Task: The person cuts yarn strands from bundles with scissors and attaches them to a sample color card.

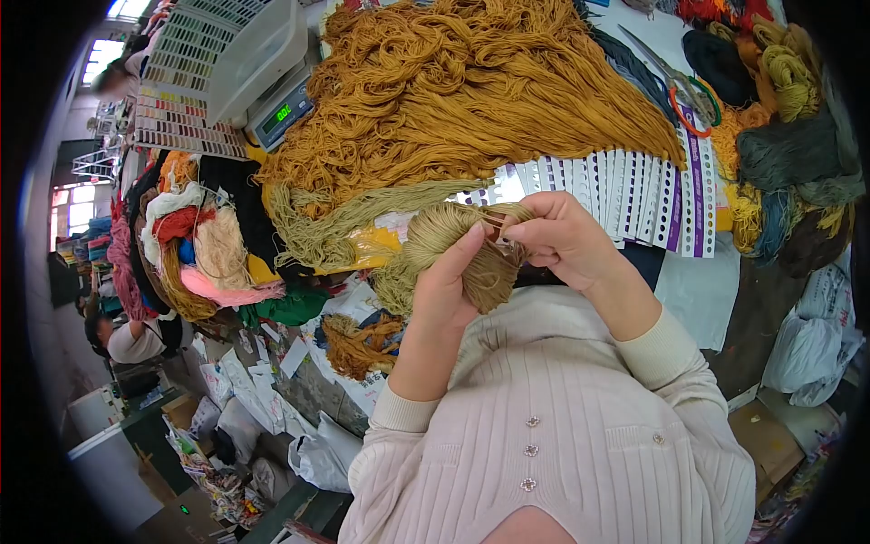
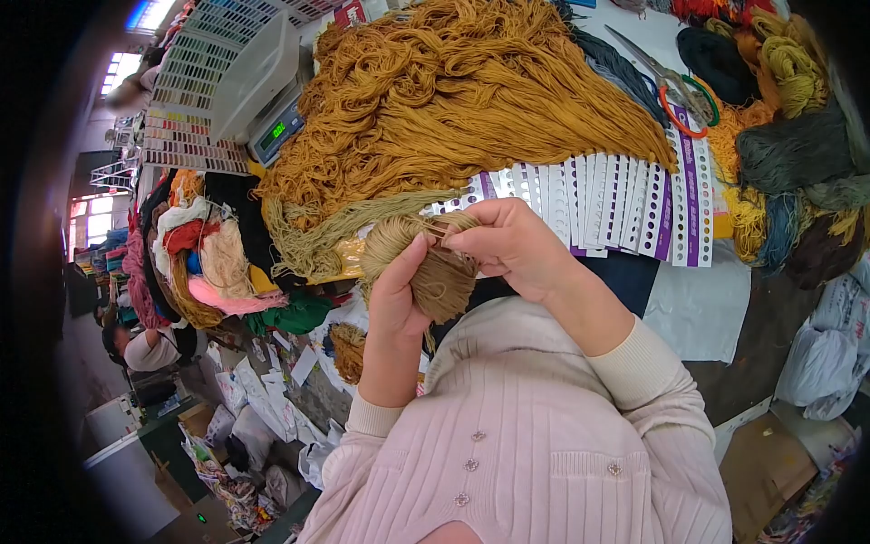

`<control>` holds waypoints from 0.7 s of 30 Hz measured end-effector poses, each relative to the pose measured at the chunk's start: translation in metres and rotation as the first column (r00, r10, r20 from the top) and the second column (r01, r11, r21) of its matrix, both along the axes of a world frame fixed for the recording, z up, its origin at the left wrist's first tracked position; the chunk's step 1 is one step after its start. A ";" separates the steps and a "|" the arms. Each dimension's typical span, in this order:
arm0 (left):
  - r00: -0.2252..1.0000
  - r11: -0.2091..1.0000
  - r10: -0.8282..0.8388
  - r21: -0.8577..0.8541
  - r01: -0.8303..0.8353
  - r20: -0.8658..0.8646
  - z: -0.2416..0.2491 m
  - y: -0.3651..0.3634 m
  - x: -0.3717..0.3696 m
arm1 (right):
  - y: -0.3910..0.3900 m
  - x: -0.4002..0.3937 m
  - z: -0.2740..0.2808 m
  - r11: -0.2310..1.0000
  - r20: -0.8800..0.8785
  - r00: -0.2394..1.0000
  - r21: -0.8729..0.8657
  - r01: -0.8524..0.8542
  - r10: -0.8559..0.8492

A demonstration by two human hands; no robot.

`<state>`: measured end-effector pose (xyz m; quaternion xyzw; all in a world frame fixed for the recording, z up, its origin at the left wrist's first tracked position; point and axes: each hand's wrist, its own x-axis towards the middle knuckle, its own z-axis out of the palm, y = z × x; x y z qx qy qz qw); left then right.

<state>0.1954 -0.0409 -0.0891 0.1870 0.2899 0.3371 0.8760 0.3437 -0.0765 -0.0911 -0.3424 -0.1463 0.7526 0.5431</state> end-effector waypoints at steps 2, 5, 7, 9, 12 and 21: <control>0.999 0.998 -0.036 0.048 0.034 0.023 0.001 0.000 -0.001 | 0.000 0.000 -0.003 1.000 -0.033 0.999 0.010 0.000 0.001; 0.999 0.998 -0.040 0.056 0.038 0.031 -0.007 -0.003 -0.010 | -0.001 0.000 -0.003 0.999 -0.118 0.993 0.008 -0.031 0.031; 0.999 0.998 -0.038 0.050 0.036 0.025 -0.009 -0.004 -0.011 | -0.002 0.001 -0.005 0.999 -0.136 0.990 -0.010 -0.040 0.038; 0.999 0.998 -0.041 0.056 0.041 0.012 0.007 -0.003 -0.004 | -0.004 0.003 -0.005 0.998 -0.114 0.992 -0.011 -0.061 0.060; 0.999 1.000 -0.027 0.010 0.027 0.031 -0.002 -0.003 -0.007 | -0.004 0.006 0.000 0.994 0.062 0.992 -0.003 -0.107 0.107; 0.999 0.994 0.046 0.101 -0.045 -0.009 -0.004 -0.008 -0.007 | -0.007 0.001 -0.005 0.994 0.049 0.998 0.104 -0.038 0.033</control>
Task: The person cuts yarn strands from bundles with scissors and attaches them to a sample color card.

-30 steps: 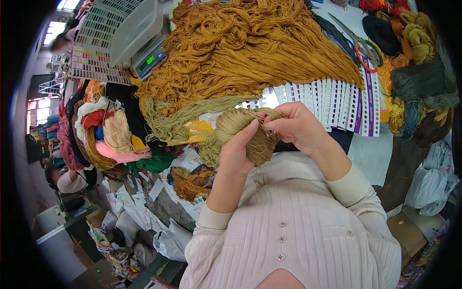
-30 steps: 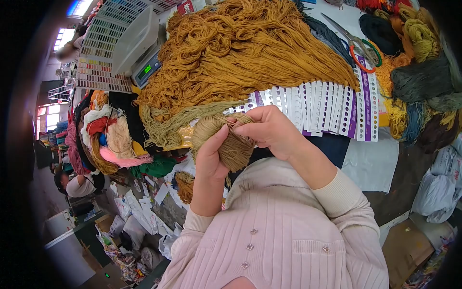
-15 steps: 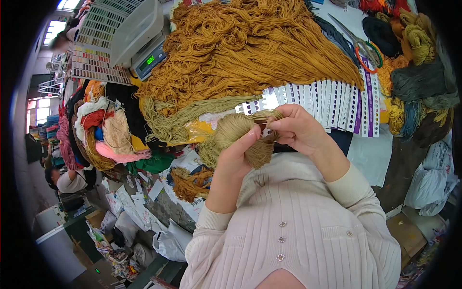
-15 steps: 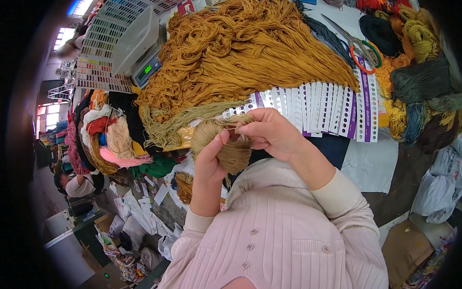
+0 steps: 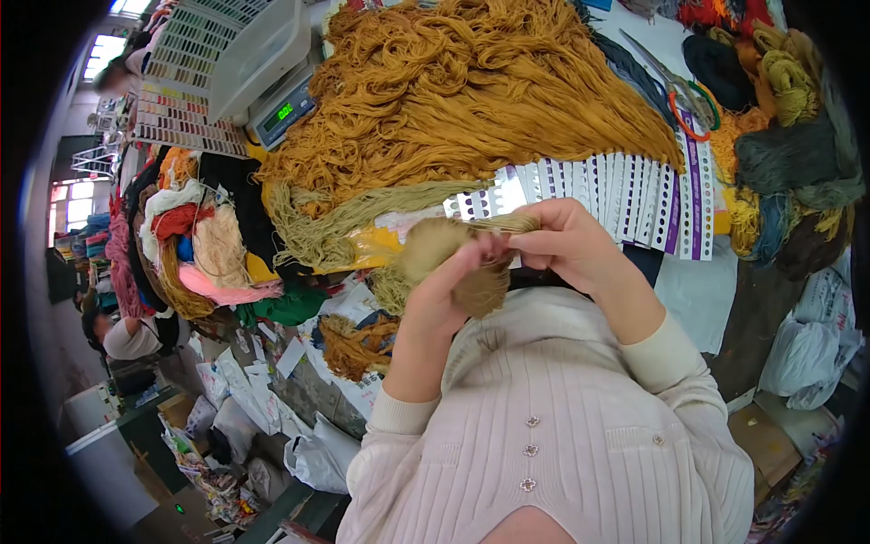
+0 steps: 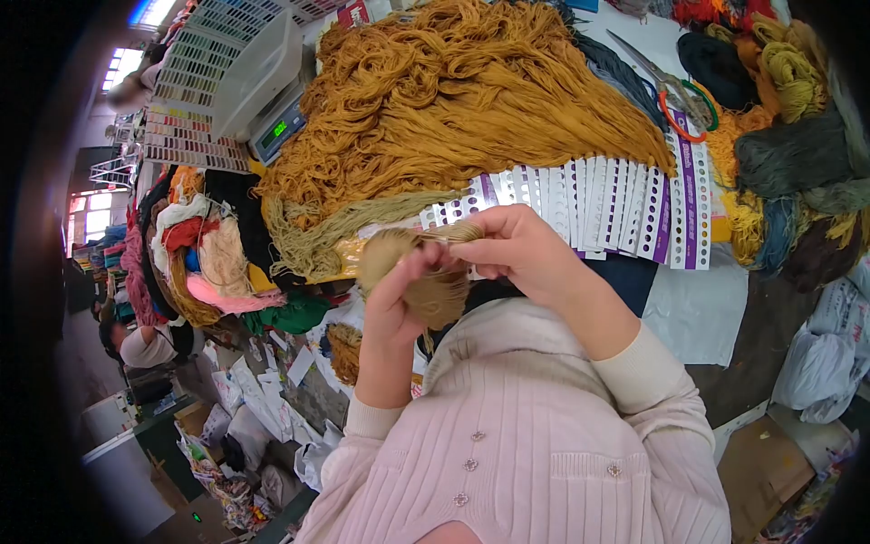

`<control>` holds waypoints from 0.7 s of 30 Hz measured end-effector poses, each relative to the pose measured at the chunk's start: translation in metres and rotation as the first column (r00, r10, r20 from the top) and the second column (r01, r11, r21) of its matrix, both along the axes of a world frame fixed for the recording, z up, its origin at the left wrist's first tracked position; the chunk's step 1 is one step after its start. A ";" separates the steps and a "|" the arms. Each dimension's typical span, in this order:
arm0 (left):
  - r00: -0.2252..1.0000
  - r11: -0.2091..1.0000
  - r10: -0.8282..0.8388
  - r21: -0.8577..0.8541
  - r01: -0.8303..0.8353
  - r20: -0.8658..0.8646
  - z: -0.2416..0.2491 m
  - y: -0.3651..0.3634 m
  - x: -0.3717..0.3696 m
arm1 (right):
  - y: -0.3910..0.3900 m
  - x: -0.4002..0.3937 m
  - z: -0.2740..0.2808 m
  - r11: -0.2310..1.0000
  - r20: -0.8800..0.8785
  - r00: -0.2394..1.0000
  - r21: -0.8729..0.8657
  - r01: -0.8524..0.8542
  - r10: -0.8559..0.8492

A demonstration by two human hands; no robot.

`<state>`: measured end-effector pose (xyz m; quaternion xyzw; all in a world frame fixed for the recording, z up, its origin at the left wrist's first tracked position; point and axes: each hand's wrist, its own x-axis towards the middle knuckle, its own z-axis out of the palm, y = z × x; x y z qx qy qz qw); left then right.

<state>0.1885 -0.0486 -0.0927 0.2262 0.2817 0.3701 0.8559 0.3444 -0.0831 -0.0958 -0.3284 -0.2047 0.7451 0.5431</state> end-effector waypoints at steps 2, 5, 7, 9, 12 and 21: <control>0.973 0.999 -0.043 0.032 0.037 0.226 0.003 0.005 -0.010 | -0.008 0.013 0.002 0.992 -0.148 0.985 -0.071 -0.103 0.091; 0.925 0.939 -0.306 0.091 0.332 -0.226 0.029 0.013 -0.010 | -0.010 0.019 0.010 0.937 -0.267 0.918 -0.109 -0.331 0.293; 0.712 0.743 -0.486 0.191 0.642 -0.506 0.028 0.029 -0.006 | -0.008 0.029 0.022 0.932 0.241 0.900 -0.088 -0.352 0.363; 0.787 0.772 -0.418 0.280 0.571 -0.453 0.028 0.049 -0.023 | -0.006 0.041 0.042 0.935 0.860 0.481 0.012 -0.355 0.171; 0.955 0.966 -0.256 -0.079 0.246 -0.151 0.015 0.070 -0.068 | -0.004 0.055 0.056 0.931 0.561 0.825 0.261 -0.256 0.069; 0.074 0.718 0.294 0.169 -0.676 -0.953 -0.029 0.075 -0.288 | -0.049 0.269 0.034 0.772 -0.333 0.758 0.122 0.624 -0.560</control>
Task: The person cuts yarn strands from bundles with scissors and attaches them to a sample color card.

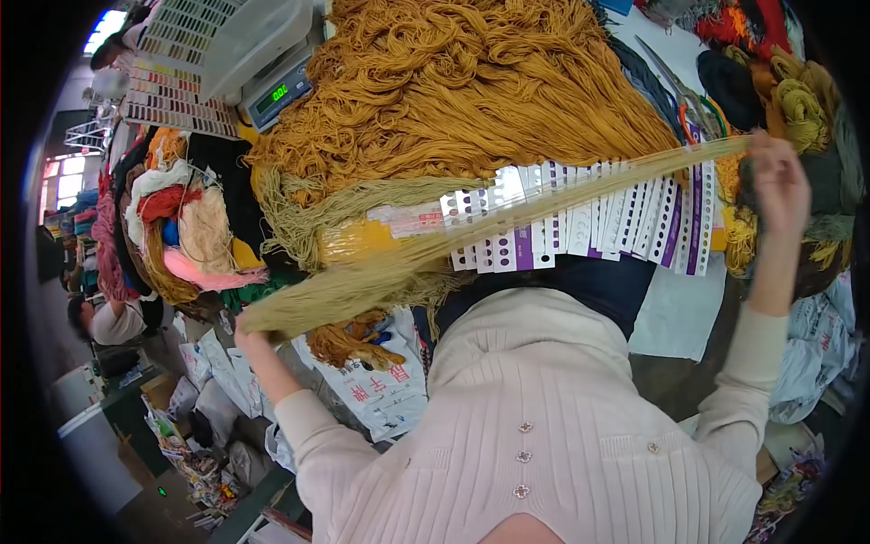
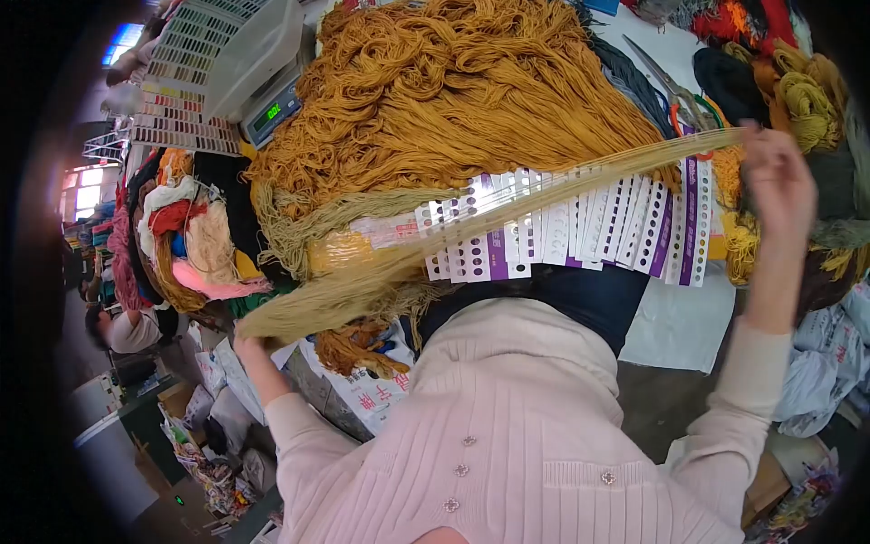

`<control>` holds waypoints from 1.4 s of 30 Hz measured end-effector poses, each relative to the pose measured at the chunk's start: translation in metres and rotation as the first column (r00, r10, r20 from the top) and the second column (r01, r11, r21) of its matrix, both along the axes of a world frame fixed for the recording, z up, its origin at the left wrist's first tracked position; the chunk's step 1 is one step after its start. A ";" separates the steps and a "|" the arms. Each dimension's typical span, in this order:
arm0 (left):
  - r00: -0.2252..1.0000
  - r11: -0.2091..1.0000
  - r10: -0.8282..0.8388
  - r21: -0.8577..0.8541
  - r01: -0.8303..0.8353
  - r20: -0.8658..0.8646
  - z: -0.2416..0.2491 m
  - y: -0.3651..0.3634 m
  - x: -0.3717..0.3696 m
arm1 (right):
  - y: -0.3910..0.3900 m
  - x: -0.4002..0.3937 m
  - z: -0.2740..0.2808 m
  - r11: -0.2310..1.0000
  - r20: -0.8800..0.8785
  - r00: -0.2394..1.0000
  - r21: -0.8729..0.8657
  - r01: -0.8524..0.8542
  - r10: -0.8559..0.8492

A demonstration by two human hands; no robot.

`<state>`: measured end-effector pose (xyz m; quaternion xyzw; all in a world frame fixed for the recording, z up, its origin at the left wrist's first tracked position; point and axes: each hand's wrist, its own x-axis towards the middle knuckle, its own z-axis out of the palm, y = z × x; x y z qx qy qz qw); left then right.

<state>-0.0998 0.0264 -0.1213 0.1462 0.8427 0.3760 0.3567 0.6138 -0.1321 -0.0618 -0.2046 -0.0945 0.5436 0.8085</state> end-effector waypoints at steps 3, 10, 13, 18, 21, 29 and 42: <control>0.748 0.782 -0.114 0.524 -0.339 0.654 0.006 0.019 -0.060 | -0.060 0.155 0.008 0.934 0.409 0.840 0.187 0.304 -0.356; -0.122 0.975 -0.223 0.224 -0.005 0.967 -0.022 0.042 0.158 | 0.066 -0.120 -0.020 0.898 0.939 0.285 -0.287 0.333 0.194; -0.008 0.924 -0.329 0.324 0.201 0.944 -0.028 0.034 0.238 | 0.089 -0.183 -0.074 0.848 0.837 0.293 -0.513 0.131 0.461; 0.256 0.584 -0.663 0.272 0.765 0.703 -0.033 0.007 0.324 | 0.093 -0.237 -0.126 0.864 0.944 0.044 -0.319 0.389 0.328; 0.269 0.475 -0.742 0.199 0.857 0.614 -0.057 -0.003 0.350 | 0.093 -0.247 -0.135 0.885 0.962 -0.222 -0.041 0.463 0.161; 0.057 0.083 -0.981 0.132 0.988 0.184 -0.088 0.001 0.333 | 0.090 -0.231 -0.128 0.896 0.965 -0.146 -0.140 0.421 0.219; 0.313 0.451 -0.710 0.065 0.890 0.630 -0.051 0.000 0.351 | 0.085 -0.246 -0.117 0.917 0.935 0.026 -0.351 0.187 0.353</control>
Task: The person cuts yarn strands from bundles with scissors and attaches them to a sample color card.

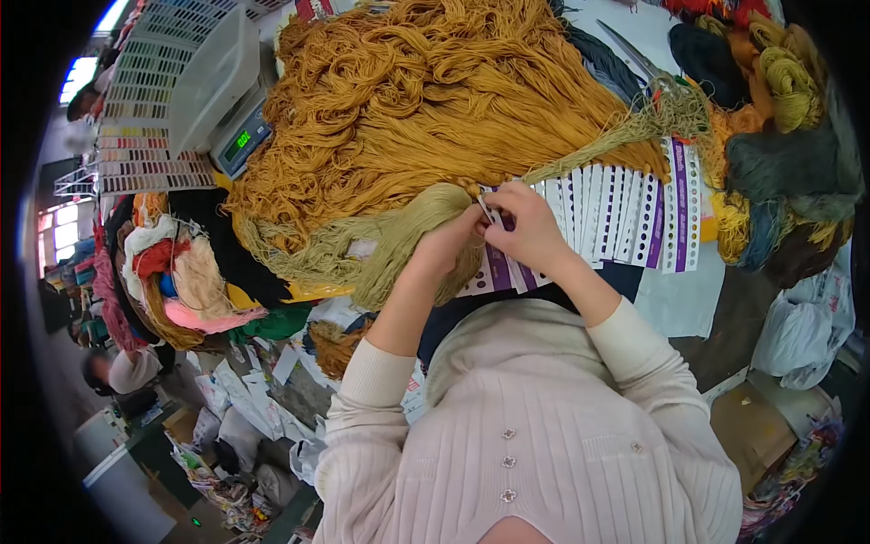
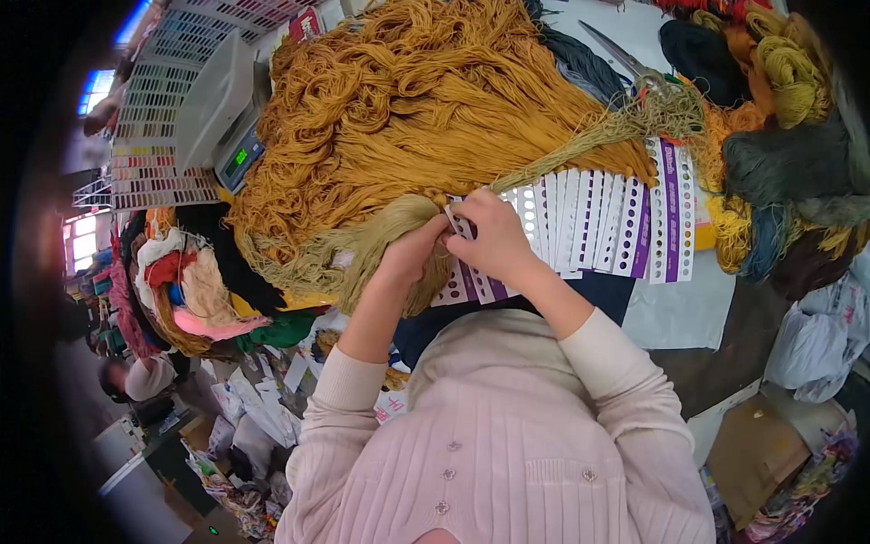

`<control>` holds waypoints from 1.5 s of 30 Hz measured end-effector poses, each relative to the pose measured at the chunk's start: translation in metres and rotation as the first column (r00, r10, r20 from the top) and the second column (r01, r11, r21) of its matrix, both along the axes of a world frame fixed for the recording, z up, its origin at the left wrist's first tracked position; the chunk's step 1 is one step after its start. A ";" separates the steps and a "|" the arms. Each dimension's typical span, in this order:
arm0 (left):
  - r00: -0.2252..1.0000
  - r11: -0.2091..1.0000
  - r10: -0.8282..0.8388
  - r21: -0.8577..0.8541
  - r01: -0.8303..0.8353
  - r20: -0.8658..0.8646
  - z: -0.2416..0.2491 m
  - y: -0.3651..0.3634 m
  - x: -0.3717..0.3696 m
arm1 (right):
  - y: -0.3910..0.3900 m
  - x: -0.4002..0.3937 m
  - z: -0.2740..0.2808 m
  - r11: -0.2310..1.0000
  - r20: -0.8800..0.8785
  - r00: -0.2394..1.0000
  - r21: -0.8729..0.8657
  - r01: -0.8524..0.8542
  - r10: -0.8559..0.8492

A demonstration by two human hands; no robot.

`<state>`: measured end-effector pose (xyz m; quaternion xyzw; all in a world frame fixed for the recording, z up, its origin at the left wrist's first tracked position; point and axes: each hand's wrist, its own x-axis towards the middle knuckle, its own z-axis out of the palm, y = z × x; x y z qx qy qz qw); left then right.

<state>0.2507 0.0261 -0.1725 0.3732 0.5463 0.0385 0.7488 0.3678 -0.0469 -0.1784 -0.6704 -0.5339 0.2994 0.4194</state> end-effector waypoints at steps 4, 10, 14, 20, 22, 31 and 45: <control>0.986 0.994 0.103 0.014 -0.106 0.134 0.015 0.003 -0.011 | 0.004 0.005 0.005 0.999 -0.038 0.999 0.004 0.038 -0.038; 0.986 0.987 0.113 0.098 -0.126 0.123 0.008 0.015 -0.031 | 0.002 -0.001 -0.003 0.998 -0.034 0.999 0.048 0.040 -0.038; 0.937 0.959 0.278 -0.010 -0.282 0.212 0.008 0.016 -0.035 | 0.000 -0.002 -0.001 0.997 0.014 0.999 0.074 0.031 -0.032; 0.740 0.933 0.313 -0.337 -0.124 0.595 0.041 0.014 -0.050 | 0.003 -0.004 -0.019 0.968 0.011 0.993 0.222 0.114 -0.119; 0.895 0.976 0.204 -0.156 -0.153 0.396 0.055 0.011 -0.024 | 0.001 -0.002 -0.009 0.989 -0.158 0.978 0.034 0.143 -0.136; 0.980 0.994 0.083 -0.088 -0.068 0.179 0.000 0.010 -0.011 | 0.001 0.012 -0.013 0.984 -0.865 0.493 -0.002 0.180 -0.092; 0.834 0.985 -0.043 -0.119 0.129 0.550 0.031 0.010 -0.026 | 0.011 0.009 -0.018 1.000 -0.577 0.817 -0.007 0.007 -0.010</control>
